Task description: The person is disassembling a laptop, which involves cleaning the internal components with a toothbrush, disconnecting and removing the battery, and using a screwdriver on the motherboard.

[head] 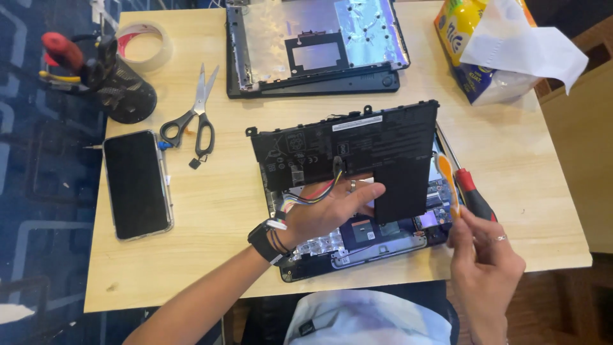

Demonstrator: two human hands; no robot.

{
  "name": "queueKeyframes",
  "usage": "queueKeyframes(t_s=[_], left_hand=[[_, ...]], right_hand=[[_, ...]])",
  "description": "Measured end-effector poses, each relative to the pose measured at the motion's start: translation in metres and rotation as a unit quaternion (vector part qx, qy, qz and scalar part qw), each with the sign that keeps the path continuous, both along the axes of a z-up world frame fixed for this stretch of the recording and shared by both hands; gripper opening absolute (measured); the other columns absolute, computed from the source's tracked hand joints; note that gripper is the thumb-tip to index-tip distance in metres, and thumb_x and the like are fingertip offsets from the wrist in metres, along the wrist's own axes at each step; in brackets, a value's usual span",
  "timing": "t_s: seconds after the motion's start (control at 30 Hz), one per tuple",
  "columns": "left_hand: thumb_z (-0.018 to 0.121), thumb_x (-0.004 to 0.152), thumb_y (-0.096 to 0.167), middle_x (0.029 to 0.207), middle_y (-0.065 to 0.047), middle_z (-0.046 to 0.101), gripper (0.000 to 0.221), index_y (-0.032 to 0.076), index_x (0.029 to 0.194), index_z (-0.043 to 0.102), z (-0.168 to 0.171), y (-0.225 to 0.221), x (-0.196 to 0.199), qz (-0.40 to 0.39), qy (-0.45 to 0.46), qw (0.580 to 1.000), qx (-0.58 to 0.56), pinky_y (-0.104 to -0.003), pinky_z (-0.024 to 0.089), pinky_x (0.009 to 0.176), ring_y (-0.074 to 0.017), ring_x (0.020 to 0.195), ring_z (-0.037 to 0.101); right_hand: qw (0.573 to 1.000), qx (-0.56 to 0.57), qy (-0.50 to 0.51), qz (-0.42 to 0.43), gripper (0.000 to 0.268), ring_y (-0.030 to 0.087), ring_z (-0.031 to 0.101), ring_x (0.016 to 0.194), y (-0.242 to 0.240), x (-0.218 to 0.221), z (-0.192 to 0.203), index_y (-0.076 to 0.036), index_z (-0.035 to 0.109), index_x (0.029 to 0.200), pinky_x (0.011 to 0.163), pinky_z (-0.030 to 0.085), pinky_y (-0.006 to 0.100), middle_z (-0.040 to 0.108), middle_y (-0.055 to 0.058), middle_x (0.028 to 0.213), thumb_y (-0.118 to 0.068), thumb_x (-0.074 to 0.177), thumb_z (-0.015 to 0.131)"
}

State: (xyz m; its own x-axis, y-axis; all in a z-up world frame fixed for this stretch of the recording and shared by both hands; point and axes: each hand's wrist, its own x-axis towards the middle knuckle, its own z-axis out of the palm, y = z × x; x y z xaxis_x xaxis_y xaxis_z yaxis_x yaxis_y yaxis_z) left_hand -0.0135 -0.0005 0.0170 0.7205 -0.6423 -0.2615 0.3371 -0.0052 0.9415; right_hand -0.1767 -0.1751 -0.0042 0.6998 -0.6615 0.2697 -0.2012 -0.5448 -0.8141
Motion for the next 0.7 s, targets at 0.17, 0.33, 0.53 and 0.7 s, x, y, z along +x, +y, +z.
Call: queueKeyframes(t_s=[0.17, 0.33, 0.53, 0.7], left_hand=[[0.061, 0.084, 0.046, 0.126, 0.000, 0.071, 0.050, 0.016, 0.124, 0.065, 0.019, 0.006, 0.008, -0.080, 0.039, 0.992, 0.089, -0.027, 0.055, 0.094, -0.0164, 0.094, 0.076], [0.068, 0.074, 0.046, 0.137, -0.006, 0.073, 0.069, 0.013, 0.133, 0.060, 0.034, 0.006, 0.002, -0.064, 0.112, 0.986, 0.105, -0.019, 0.053, 0.089, -0.0166, 0.080, 0.077], [0.059, 0.100, 0.026, 0.134, -0.011, 0.067, 0.046, -0.001, 0.138, 0.061, -0.009, -0.007, -0.006, -0.132, 0.107, 0.972, -0.163, -0.037, 0.064, 0.091, -0.0221, 0.120, 0.066], [0.056, 0.103, 0.021, 0.139, -0.015, 0.064, 0.044, 0.001, 0.142, 0.058, -0.009, -0.005, 0.001, -0.136, 0.038, 0.973, -0.180, -0.037, 0.064, 0.092, -0.0268, 0.122, 0.067]], right_hand=[[0.996, 0.093, 0.020, 0.001, 0.013, 0.015, 0.058, 0.061, -0.007, -0.031, -0.013, -0.001, 0.067, 0.115, 0.053, 0.048, 0.026, 0.063, 0.011, 0.077, -0.010, 0.107, 0.062], [0.959, 0.281, -0.030, 0.028, 0.046, 0.006, 0.026, 0.048, -0.003, -0.017, 0.005, 0.005, 0.061, 0.121, 0.043, 0.018, 0.024, 0.036, 0.001, 0.066, -0.035, 0.099, 0.059], [0.883, 0.464, -0.021, 0.059, 0.013, 0.006, 0.022, 0.042, -0.006, -0.010, -0.013, 0.000, 0.055, 0.098, 0.039, 0.015, 0.026, 0.058, 0.025, 0.061, -0.008, 0.098, 0.065], [0.870, 0.488, -0.053, 0.035, 0.016, 0.002, 0.018, 0.043, -0.013, 0.019, 0.024, -0.008, 0.051, 0.085, 0.039, 0.011, 0.018, 0.044, 0.006, 0.064, -0.011, 0.096, 0.063]])
